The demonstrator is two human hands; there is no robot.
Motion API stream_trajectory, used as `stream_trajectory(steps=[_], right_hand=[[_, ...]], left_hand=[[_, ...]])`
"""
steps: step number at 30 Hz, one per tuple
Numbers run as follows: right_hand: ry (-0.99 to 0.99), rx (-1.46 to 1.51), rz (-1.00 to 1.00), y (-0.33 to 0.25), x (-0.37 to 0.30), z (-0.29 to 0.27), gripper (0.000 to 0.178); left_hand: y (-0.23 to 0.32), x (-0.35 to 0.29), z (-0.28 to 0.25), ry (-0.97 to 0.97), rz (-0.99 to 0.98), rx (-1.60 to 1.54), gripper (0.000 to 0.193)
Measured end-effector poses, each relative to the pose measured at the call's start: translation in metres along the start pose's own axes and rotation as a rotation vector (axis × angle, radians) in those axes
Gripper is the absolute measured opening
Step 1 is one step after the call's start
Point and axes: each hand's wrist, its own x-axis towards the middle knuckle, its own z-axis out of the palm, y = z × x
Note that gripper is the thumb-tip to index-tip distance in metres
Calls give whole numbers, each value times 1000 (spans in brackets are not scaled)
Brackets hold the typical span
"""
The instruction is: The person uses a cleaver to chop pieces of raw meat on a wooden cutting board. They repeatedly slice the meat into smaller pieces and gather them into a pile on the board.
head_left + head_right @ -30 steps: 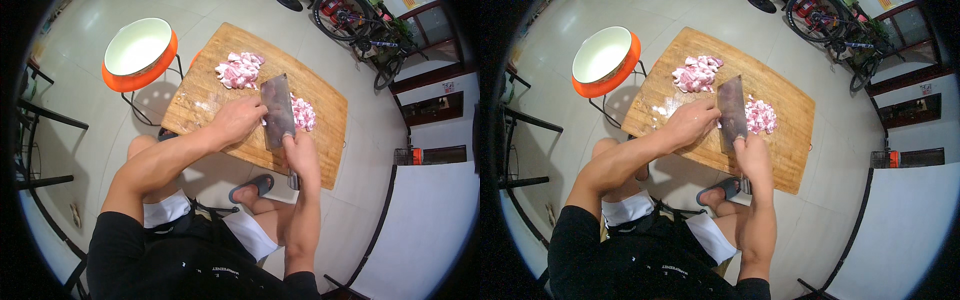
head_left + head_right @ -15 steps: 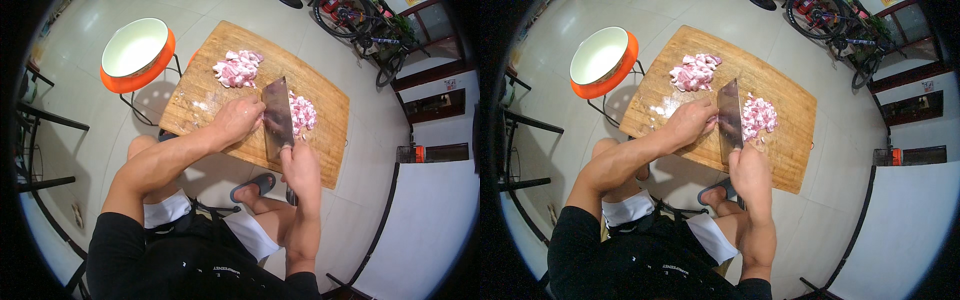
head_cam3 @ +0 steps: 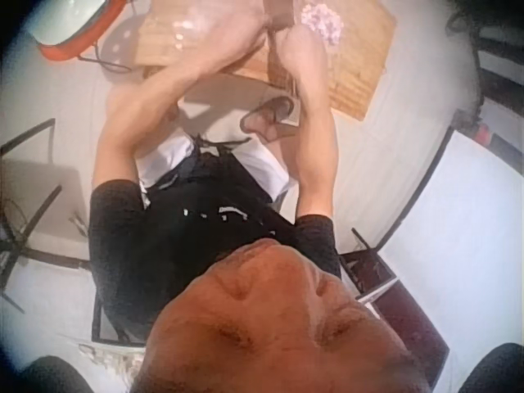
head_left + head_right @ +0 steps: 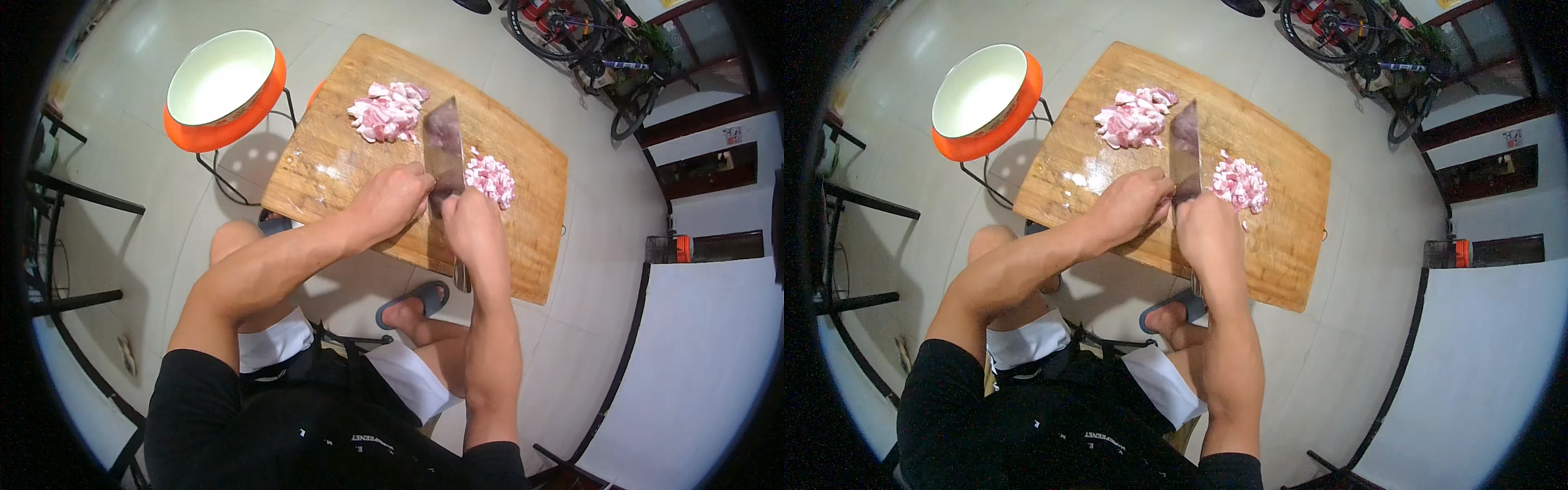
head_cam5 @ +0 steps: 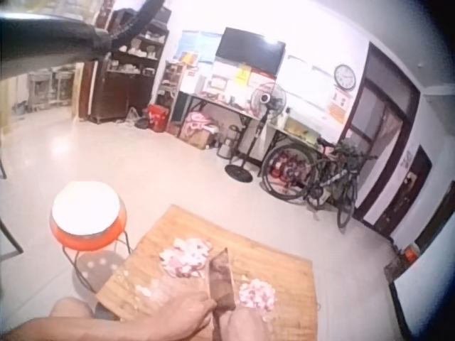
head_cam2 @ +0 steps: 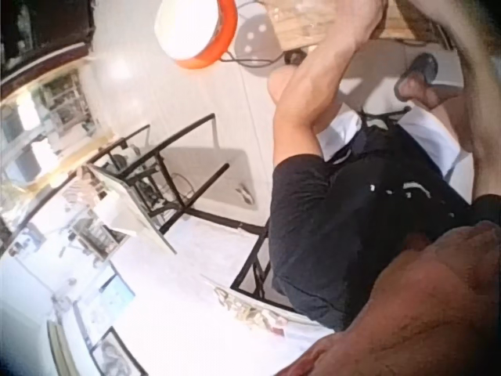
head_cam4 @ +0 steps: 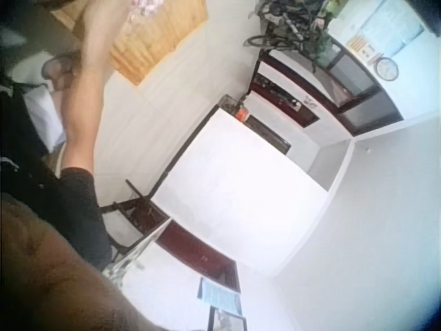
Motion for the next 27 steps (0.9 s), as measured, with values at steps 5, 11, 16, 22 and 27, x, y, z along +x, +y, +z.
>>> stream_trajectory(steps=[5,11,16,22,27], right_hand=[[-69,209,92,50,-12,7,35],[-95,623,225,65,-2,1,23],[-9,505,127,47,-14,-3,27],[115,299,49,51,-26,10,32],[77,237,54,48,-31,5,31]], left_hand=[[-3,5,-4,90,-34,-94,13],[-3,-3,-13,22,-4,-95,16],[3,-8,-29,-22,-66,23,13],[4,-4,-13,-64,-132,-107,15],[11,-7,-17,94,-110,-29,16]])
